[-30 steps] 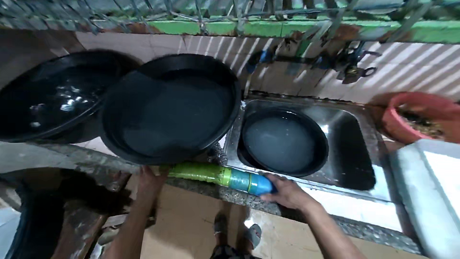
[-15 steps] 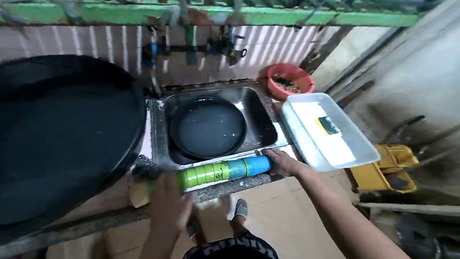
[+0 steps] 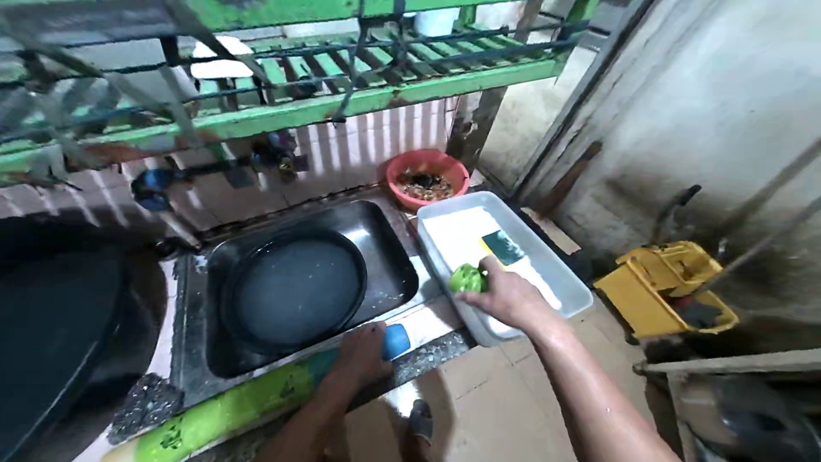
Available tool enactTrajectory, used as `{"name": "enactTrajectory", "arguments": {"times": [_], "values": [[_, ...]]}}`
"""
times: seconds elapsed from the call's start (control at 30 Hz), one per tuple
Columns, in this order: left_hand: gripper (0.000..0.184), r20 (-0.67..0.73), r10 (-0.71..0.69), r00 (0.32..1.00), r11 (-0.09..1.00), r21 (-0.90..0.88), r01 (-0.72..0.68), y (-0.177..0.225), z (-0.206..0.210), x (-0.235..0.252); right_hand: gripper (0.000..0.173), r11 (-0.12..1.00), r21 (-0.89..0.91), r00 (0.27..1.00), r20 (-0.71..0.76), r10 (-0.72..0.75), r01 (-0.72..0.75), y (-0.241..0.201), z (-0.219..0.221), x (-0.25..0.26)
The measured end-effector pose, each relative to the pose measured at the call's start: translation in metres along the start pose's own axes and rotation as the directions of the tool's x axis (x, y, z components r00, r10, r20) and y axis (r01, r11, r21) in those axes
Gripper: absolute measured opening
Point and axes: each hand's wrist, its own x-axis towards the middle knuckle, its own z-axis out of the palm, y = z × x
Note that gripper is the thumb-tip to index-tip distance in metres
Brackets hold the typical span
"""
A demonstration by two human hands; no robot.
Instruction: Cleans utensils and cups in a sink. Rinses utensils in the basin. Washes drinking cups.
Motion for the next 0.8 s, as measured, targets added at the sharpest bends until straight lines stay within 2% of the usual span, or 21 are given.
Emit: {"name": "enactTrajectory", "arguments": {"times": [0.03, 0.1, 0.17, 0.23, 0.3, 0.33, 0.4, 0.5, 0.57, 0.63, 0.67, 0.73, 0.77, 0.8], "values": [[0.085, -0.008, 0.001, 1.000, 1.000, 0.001, -0.001, 0.006, -0.002, 0.002, 0.075, 0.999, 0.027, 0.997, -0.069, 0.021, -0.019, 0.015, -0.003, 0.020], [0.083, -0.056, 0.010, 0.998, 1.000, -0.019, -0.011, 0.019, -0.005, 0.005, 0.076, 0.997, 0.074, 0.992, -0.116, 0.040, -0.031, 0.040, -0.001, 0.063], [0.083, -0.106, 0.011, 0.994, 0.997, -0.070, -0.018, 0.033, -0.008, 0.008, 0.071, 0.992, 0.127, 0.987, -0.161, 0.002, 0.018, 0.052, 0.011, 0.088], [0.082, -0.174, -0.010, 0.985, 0.987, -0.158, -0.018, 0.043, -0.012, 0.012, 0.059, 0.970, 0.202, 0.965, -0.247, -0.082, 0.135, 0.049, 0.025, 0.083], [0.081, -0.286, -0.030, 0.958, 0.956, -0.289, -0.056, 0.051, -0.014, 0.016, 0.050, 0.893, 0.338, 0.929, -0.320, -0.187, 0.296, 0.033, 0.044, 0.059], [0.080, -0.364, -0.023, 0.931, 0.926, -0.358, -0.116, 0.056, -0.015, 0.018, 0.054, 0.843, 0.420, 0.930, -0.289, -0.228, 0.337, 0.023, 0.051, 0.044], [0.078, -0.528, 0.020, 0.849, 0.869, -0.411, -0.276, 0.070, -0.018, 0.022, 0.068, 0.802, 0.504, 0.947, -0.188, -0.261, 0.321, 0.008, 0.056, 0.026], [0.081, -0.671, 0.072, 0.738, 0.827, -0.373, -0.420, 0.086, -0.017, 0.032, 0.056, 0.765, 0.560, 0.947, -0.175, -0.268, 0.319, 0.007, 0.036, 0.023], [0.092, -0.652, 0.089, 0.753, 0.810, -0.393, -0.435, 0.088, -0.022, 0.032, 0.044, 0.732, 0.563, 0.923, -0.206, -0.325, 0.383, 0.011, 0.029, 0.029], [0.105, -0.570, 0.068, 0.819, 0.762, -0.500, -0.412, 0.082, -0.032, 0.025, 0.037, 0.628, 0.682, 0.925, -0.232, -0.300, 0.375, 0.014, 0.032, 0.033], [0.103, -0.560, 0.020, 0.828, 0.682, -0.598, -0.421, 0.076, -0.034, 0.023, 0.035, 0.559, 0.756, 0.938, -0.242, -0.247, 0.342, 0.013, 0.035, 0.033], [0.091, -0.543, -0.153, 0.826, 0.355, -0.810, -0.467, 0.063, -0.034, 0.023, 0.030, 0.416, 0.878, 0.970, -0.192, -0.149, 0.237, -0.001, 0.043, 0.030], [0.084, -0.529, -0.216, 0.821, 0.208, -0.846, -0.490, 0.056, -0.034, 0.021, 0.031, 0.375, 0.910, 0.981, -0.137, -0.134, 0.178, -0.011, 0.051, 0.026], [0.076, -0.517, -0.265, 0.814, 0.112, -0.855, -0.507, 0.049, -0.035, 0.019, 0.031, 0.366, 0.921, 0.986, -0.083, -0.147, 0.132, -0.022, 0.061, 0.023]]}}
